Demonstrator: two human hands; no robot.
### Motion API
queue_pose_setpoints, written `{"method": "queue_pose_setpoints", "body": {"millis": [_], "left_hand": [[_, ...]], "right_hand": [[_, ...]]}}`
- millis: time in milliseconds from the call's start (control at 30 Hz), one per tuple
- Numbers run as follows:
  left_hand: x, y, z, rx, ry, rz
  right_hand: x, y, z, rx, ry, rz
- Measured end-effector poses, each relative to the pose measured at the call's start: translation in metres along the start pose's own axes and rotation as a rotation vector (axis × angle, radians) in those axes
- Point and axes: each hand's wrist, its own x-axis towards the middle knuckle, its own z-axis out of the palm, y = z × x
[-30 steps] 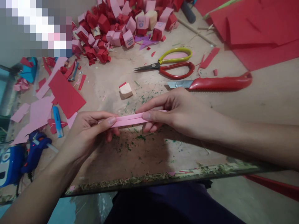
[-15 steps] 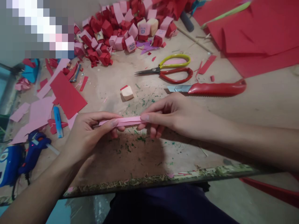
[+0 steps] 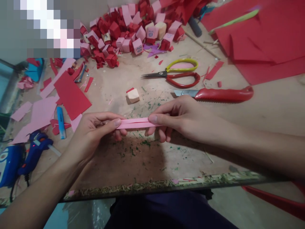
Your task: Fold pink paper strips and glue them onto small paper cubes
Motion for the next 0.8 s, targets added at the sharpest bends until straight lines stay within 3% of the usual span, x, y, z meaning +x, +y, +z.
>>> {"method": "queue_pose_setpoints", "body": {"millis": [400,633,800], "left_hand": [[-0.001,0.004,0.003,0.148,0.039,0.053],[-0.010,0.011,0.006,0.517,-0.092,0.253],[-0.009,0.007,0.009,0.620,-0.190,0.315]], "right_hand": [[-0.001,-0.007,-0.003,-0.081,0.004,-0.030],[-0.005,-0.009,0.007,-0.230,-0.043,-0.076],[-0.007,-0.011,0.014,-0.277,-0.067,-0.097]]}}
